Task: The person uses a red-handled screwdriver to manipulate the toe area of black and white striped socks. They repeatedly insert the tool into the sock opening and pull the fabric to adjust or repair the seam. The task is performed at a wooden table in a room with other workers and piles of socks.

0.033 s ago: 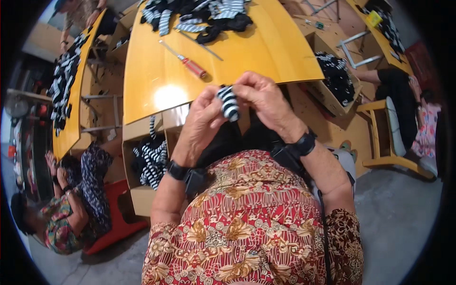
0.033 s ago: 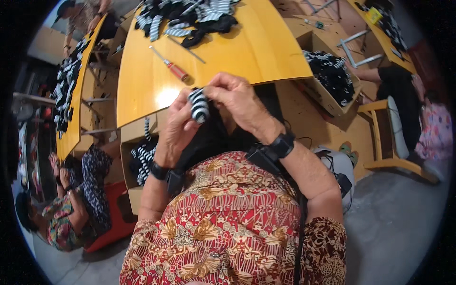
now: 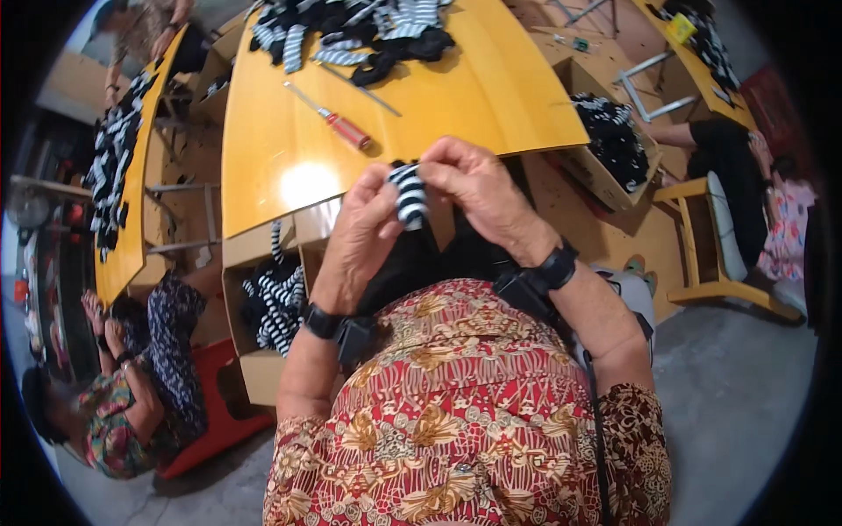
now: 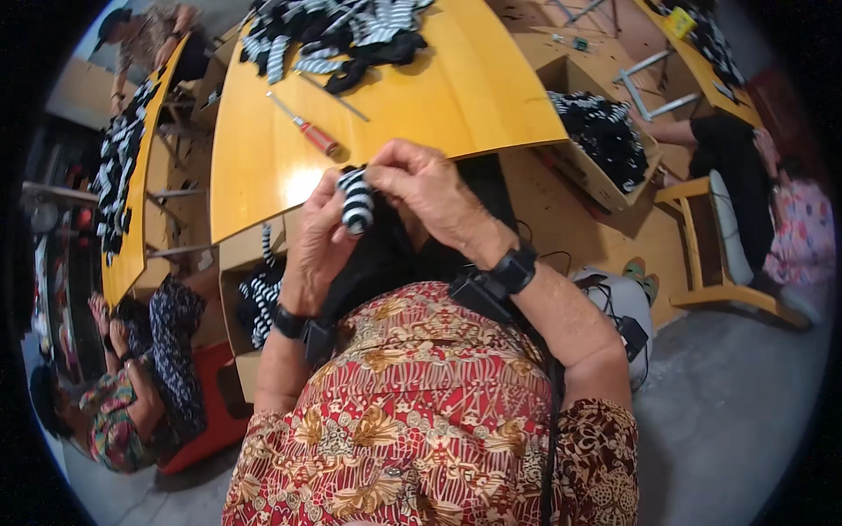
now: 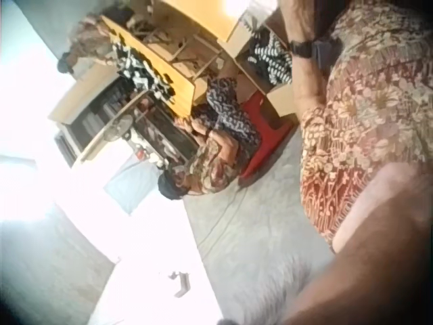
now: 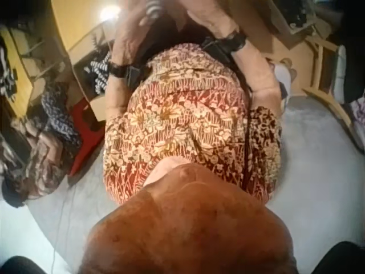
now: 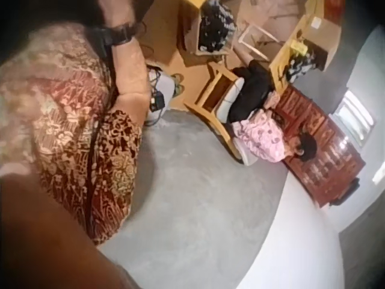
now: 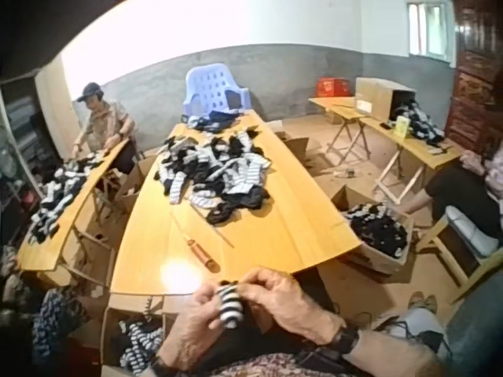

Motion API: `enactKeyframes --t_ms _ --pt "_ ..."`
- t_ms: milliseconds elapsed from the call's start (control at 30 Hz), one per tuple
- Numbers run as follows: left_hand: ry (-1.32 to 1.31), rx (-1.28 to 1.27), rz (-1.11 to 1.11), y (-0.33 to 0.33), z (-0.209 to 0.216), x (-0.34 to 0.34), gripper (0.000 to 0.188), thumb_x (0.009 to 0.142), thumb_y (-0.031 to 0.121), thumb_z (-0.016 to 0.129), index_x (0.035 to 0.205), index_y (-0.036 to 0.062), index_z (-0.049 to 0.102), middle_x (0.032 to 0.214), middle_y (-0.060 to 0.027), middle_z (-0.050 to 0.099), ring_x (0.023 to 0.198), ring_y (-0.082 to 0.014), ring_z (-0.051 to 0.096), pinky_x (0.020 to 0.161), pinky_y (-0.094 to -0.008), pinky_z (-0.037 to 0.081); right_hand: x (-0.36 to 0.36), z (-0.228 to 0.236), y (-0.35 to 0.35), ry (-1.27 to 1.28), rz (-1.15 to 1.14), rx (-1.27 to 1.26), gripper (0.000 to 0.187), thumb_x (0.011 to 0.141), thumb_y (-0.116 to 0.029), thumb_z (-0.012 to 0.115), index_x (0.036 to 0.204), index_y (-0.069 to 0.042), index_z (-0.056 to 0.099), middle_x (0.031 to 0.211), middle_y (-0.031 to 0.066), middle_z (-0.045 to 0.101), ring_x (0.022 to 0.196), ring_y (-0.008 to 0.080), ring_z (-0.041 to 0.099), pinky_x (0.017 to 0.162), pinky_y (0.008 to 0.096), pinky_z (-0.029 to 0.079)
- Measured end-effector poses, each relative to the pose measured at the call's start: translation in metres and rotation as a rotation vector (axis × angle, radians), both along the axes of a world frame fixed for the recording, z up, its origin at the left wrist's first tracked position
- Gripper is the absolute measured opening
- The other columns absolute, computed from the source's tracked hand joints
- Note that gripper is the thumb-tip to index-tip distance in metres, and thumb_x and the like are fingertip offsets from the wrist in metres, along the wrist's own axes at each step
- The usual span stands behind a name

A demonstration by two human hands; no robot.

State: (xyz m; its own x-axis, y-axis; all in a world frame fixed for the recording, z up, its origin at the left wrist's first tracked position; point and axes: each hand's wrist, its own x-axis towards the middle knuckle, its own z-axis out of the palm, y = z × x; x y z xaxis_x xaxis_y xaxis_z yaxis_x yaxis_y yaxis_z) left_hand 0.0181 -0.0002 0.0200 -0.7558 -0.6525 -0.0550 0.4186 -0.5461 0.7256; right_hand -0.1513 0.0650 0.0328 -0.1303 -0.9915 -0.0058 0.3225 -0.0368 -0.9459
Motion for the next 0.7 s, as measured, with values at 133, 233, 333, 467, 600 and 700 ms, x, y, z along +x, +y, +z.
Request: enactKeyframes --t_ms 133,233,333,467,600,700 --pt "-0.081 -0.047 0.125 0.001 -0.008 -0.009 0.009 0.095 0.012 0.059 0.101 0.0121 0.052 0.090 0.0000 0.061 0.068 -0.0054 0.056 0.057 -0.0166 0.046 -0.003 -0.002 0.003 0.073 0.015 -0.052 0.011 0.090 -0.013 0.063 0.095 -0.004 0.061 0.078 -0.0042 0.055 0.069 0.0033 0.048 0.061 0.0187 0.041" --pt "-0.086 -0.043 0.199 0.003 -0.007 -0.017 0.007 0.095 0.011 0.059 0.099 0.0124 0.054 0.090 -0.0002 0.062 0.072 -0.0067 0.058 0.059 -0.0176 0.047 -0.003 0.004 0.006 0.132 -0.018 -0.088 0.012 0.090 -0.013 0.063 0.093 -0.002 0.061 0.075 -0.0038 0.055 0.068 0.0036 0.049 0.060 0.0202 0.041" --pt "-0.097 0.013 0.317 0.007 0.002 -0.027 0.005 0.094 0.010 0.058 0.097 0.0123 0.054 0.087 0.0002 0.061 0.071 -0.0062 0.057 0.059 -0.0184 0.047 -0.002 0.004 0.005 0.162 -0.081 0.092 0.012 0.090 -0.013 0.063 0.090 -0.001 0.061 0.073 -0.0028 0.055 0.066 0.0047 0.049 0.059 0.0222 0.042" --pt "0.019 0.069 0.191 -0.002 -0.010 -0.023 0.004 0.095 0.011 0.058 0.098 0.0115 0.055 0.090 -0.0010 0.062 0.073 -0.0071 0.061 0.061 -0.0188 0.050 0.004 0.000 0.004 0.153 -0.154 0.068 0.012 0.089 -0.013 0.063 0.087 -0.001 0.061 0.071 -0.0025 0.055 0.064 0.0049 0.048 0.057 0.0223 0.042" --pt "0.092 0.176 0.104 -0.002 -0.021 -0.021 0.003 0.095 0.011 0.056 0.098 0.0110 0.055 0.088 -0.0032 0.062 0.063 -0.0056 0.055 0.051 -0.0166 0.045 0.002 -0.007 0.001 0.165 -0.198 0.048 0.011 0.089 -0.013 0.064 0.085 -0.002 0.061 0.072 -0.0029 0.056 0.063 0.0044 0.048 0.056 0.0203 0.041" --pt "0.146 0.275 0.082 0.002 -0.024 -0.023 0.005 0.096 0.011 0.056 0.101 0.0101 0.054 0.087 -0.0049 0.063 0.055 -0.0035 0.049 0.047 -0.0148 0.039 -0.002 -0.012 -0.003 0.057 -0.175 0.071 0.010 0.089 -0.013 0.064 0.085 -0.004 0.062 0.074 -0.0032 0.058 0.064 0.0035 0.049 0.056 0.0189 0.042"
